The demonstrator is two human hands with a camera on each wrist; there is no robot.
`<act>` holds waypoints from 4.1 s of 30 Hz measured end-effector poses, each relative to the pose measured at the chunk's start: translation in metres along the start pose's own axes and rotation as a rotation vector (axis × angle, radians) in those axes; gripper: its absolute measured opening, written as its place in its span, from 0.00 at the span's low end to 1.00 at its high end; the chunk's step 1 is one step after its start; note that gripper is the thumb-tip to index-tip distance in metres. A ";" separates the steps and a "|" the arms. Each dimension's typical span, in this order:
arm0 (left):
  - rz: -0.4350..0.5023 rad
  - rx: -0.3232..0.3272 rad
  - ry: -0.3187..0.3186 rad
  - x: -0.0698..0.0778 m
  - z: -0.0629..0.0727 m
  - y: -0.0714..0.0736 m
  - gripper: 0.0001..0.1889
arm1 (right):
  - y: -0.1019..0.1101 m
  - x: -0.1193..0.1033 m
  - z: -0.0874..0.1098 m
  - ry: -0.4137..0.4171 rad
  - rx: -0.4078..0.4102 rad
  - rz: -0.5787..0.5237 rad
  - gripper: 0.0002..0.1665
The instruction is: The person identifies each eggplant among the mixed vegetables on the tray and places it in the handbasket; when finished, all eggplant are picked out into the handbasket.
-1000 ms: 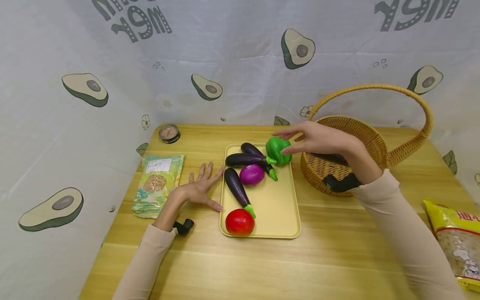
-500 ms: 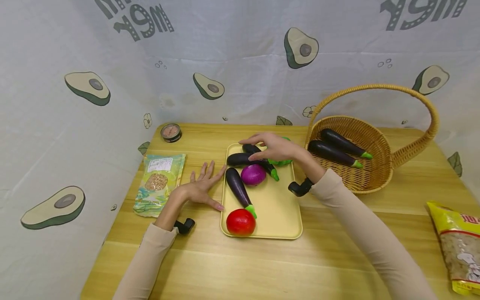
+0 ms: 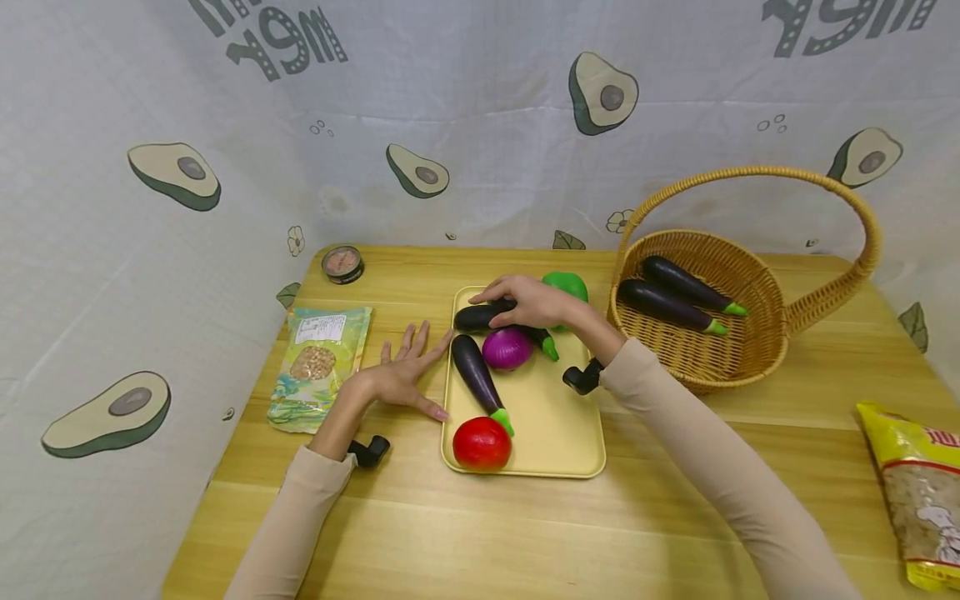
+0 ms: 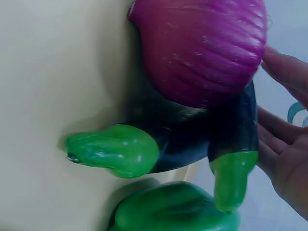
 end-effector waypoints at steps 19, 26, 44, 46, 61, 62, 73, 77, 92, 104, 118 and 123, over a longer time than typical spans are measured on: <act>0.017 0.008 -0.008 0.000 -0.001 0.000 0.69 | -0.009 0.006 -0.007 -0.009 0.013 0.113 0.25; 0.015 0.008 -0.005 -0.001 -0.001 0.000 0.69 | -0.009 0.007 -0.008 -0.019 0.008 0.103 0.25; 0.006 0.016 -0.005 0.000 -0.001 0.000 0.69 | 0.022 0.001 0.008 -0.015 0.022 0.008 0.25; 0.007 0.018 -0.006 0.000 0.000 0.000 0.69 | 0.031 0.000 0.014 -0.006 0.023 0.005 0.24; 0.008 0.015 -0.007 -0.001 0.000 0.001 0.69 | 0.079 0.024 0.086 -0.109 0.014 0.026 0.23; 0.006 0.015 -0.006 -0.001 0.000 0.001 0.69 | 0.081 0.027 0.092 -0.121 0.016 0.027 0.23; 0.015 0.012 -0.007 0.001 0.001 0.001 0.69 | 0.105 0.062 0.152 -0.175 0.011 0.033 0.25; 0.012 0.014 -0.009 0.001 0.001 0.001 0.69 | 0.115 0.081 0.172 -0.211 0.037 0.053 0.25; 0.011 0.010 -0.005 0.000 0.003 0.001 0.68 | 0.134 0.141 0.206 -0.407 0.166 0.026 0.27; 0.018 0.014 -0.011 0.001 0.001 0.001 0.69 | 0.135 0.163 0.197 -0.520 0.240 0.015 0.29; 0.012 0.009 -0.009 0.000 0.002 0.001 0.69 | 0.119 0.168 0.182 -0.483 0.188 -0.044 0.29; 0.006 0.012 -0.017 0.000 0.000 0.001 0.69 | 0.111 0.170 0.175 -0.461 0.167 -0.069 0.28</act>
Point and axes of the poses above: each hand's wrist, its own z-axis away from the middle knuckle, its own y-axis out of the back of the hand, x = y × z, the point moved 6 cm from there along -z, towards the middle knuckle, and after that the axes turned 6 degrees about -y, right-handed, at the moved point
